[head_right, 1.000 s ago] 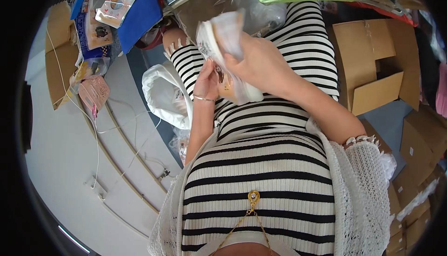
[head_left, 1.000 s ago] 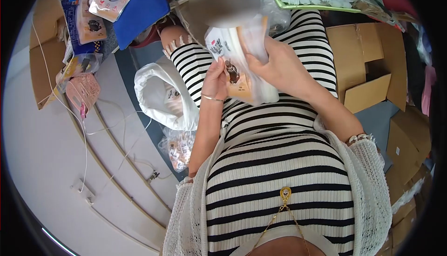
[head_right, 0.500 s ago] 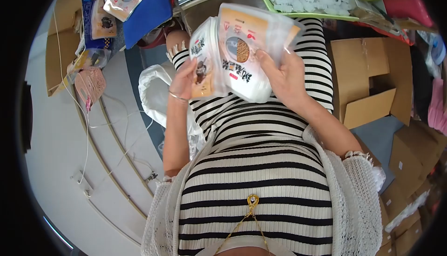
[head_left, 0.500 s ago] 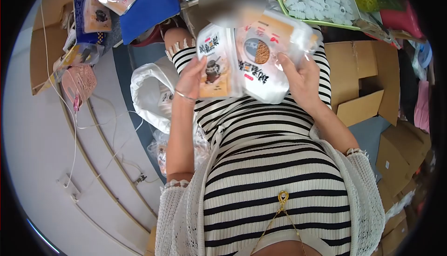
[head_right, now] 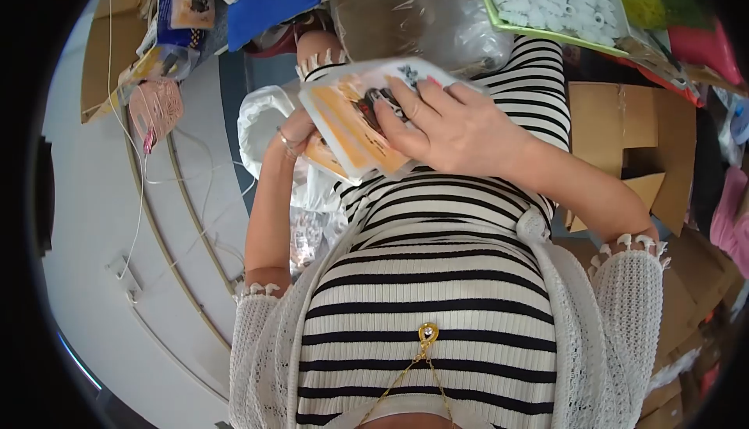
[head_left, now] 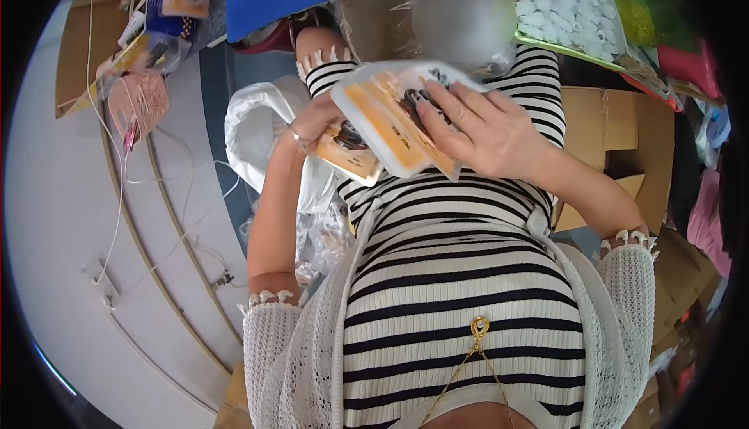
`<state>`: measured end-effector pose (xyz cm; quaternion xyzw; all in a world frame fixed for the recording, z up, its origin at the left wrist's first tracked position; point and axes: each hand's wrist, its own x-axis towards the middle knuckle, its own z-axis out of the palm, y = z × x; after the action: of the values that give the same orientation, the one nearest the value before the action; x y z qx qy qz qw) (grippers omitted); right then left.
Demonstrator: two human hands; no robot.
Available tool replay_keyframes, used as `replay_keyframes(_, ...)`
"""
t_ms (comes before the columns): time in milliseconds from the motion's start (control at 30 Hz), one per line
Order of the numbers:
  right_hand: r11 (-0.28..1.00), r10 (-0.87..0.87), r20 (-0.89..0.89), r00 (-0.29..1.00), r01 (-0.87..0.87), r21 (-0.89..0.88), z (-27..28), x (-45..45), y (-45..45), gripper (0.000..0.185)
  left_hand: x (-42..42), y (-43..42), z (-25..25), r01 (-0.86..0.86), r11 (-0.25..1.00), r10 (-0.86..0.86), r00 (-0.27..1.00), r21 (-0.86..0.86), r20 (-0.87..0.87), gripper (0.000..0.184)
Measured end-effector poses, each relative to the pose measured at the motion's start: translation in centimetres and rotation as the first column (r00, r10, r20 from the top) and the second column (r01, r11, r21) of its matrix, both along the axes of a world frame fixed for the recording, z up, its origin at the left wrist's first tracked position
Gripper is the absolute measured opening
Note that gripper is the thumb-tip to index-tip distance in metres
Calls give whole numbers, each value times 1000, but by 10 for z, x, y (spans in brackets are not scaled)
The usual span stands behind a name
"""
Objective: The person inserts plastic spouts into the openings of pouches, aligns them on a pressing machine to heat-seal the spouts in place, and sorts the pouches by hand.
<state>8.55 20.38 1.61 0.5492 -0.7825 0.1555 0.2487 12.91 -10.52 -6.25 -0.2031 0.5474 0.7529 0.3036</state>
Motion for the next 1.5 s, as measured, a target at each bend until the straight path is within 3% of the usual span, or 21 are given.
replay_keyframes(100,994,92,-7,996,-92,58,-9,10,-20,38,4,-3,-12,102,992,-110,985,68,136,38)
replay_keyframes(233,971,178,50,983,-184,153,-40,43,-30,38,3,5,-16,-78,962,-11,947,262,321,42)
replay_keyframes(333,933,269,194,943,-305,189,-46,49,-35,40,18,-1,-25,265,903,-288,958,339,17,45)
replay_keyframes(367,904,328,286,901,-387,183,-45,46,-38,41,21,5,-18,255,903,-280,960,345,25,45)
replay_keyframes(433,868,380,360,852,-463,179,-30,25,-42,43,7,19,4,497,864,-488,867,86,-102,47)
replay_keyframes(500,822,125,945,301,-565,71,-4,-3,-43,49,-3,27,23,587,808,-587,796,-51,-147,48)
replay_keyframes(533,820,120,945,303,-567,77,-12,-14,-45,49,-7,28,30,624,774,-633,757,-111,-161,50)
replay_keyframes(600,982,112,882,458,84,-168,-34,-33,-50,50,-12,30,45,684,692,-721,671,-230,-174,54)
replay_keyframes(633,983,111,880,462,80,-166,-39,-37,-50,50,-14,33,53,681,695,-718,673,-231,-178,54)
replay_keyframes(733,973,-166,918,-359,-208,95,-52,-45,-46,44,-17,52,69,666,391,-870,493,-635,-19,53)
replay_keyframes(767,972,-170,917,-361,-214,96,-53,-44,-45,44,-16,56,70,665,397,-867,498,-632,-20,53)
replay_keyframes(900,998,-13,846,-532,-58,-21,-54,-35,-38,41,-14,63,62,672,249,-816,533,-698,222,55)
replay_keyframes(1000,997,0,891,-454,-74,-38,-69,-32,-34,42,-11,30,15,597,731,-641,767,-330,-32,61)
replay_keyframes(1033,996,0,893,-450,-79,-39,-71,-32,-32,42,-1,18,7,592,733,-637,770,-334,-33,61)
replay_keyframes(1100,992,98,854,-511,-16,-124,-73,-31,-24,38,23,-9,-1,196,970,-205,978,140,50,63)
replay_keyframes(1133,987,146,829,-540,18,-162,-73,-30,-21,37,32,-11,3,-67,935,7,985,347,171,64)
replay_keyframes(1267,984,178,798,-576,100,-148,-67,-22,-20,37,87,35,24,-263,898,284,959,352,-7,77)
replay_keyframes(1300,984,177,798,-576,93,-151,-63,-18,-22,37,93,50,25,-318,941,328,940,113,-91,78)
replay_keyframes(1367,936,334,664,-669,317,-152,-50,-7,-27,37,100,73,25,-435,829,351,894,-350,-279,82)
replay_keyframes(1433,898,412,603,-684,419,-139,-43,-1,-30,37,99,82,27,-510,787,395,849,-348,-350,81)
replay_keyframes(1500,916,323,733,-599,393,-82,-55,15,-29,36,98,94,27,-627,700,463,762,-340,-453,81)
